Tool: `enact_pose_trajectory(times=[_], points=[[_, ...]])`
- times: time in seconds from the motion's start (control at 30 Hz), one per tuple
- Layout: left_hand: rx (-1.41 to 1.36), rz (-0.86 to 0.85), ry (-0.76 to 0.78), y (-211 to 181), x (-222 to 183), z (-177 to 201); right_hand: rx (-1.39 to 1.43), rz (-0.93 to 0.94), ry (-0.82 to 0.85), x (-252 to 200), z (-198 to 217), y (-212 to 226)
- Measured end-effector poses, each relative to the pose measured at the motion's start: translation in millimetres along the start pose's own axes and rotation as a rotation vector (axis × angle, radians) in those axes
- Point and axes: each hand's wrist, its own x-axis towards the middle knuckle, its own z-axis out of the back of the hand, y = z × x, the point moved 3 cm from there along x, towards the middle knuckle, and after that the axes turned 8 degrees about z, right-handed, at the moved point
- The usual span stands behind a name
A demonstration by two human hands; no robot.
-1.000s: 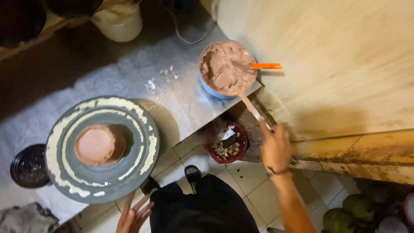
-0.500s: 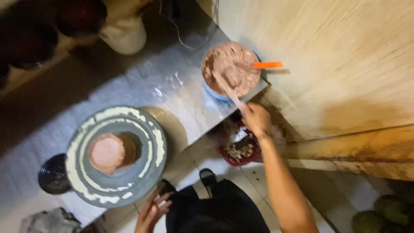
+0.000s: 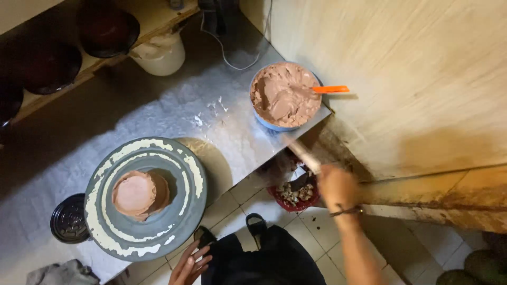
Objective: Frosting small chocolate cakes with chocolate icing on a turntable.
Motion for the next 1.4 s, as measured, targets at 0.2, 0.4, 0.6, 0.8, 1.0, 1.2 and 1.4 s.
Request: enact_pose_trajectory(times=[0.2,0.4,0.6,0.8,1.0,1.2,1.4], points=[[-0.028,-0.046,-0.116,-14.5,-49.4,-21.5,0.499,0.017,-0.117,-4.3,23.7,2.5],[-0.060,-0.172,-0.203,-57.7,-98.9,-87.8,0.118,0.159,-0.333,-10.2,32.3,-6.3],[-0.335,-0.344,-0.304,-101.0,-108.8,-116.2,-0.093,0.654,-0.775,17.6,25.5,46.5],[-0.475,-0.496,-0.443,-78.6,-62.8,-72.3,1.007,-0.170,-0.256,-40.9,31.4,44.2],[-0.543,-0.639,-0.564,-152.0,-118.1,-59.2,0.288,0.394,-0.126,-68.7,9.7,25.6],[-0.440,-0.597,-0.626,-160.0,-107.4,-45.1,0.538,0.411,0.123,-47.1,25.5,163.5],[-0.374,-0.592,-0.665,-139.5,-89.7,-26.9,0.514,0.551,0.101,-46.1,17.3,213.4]])
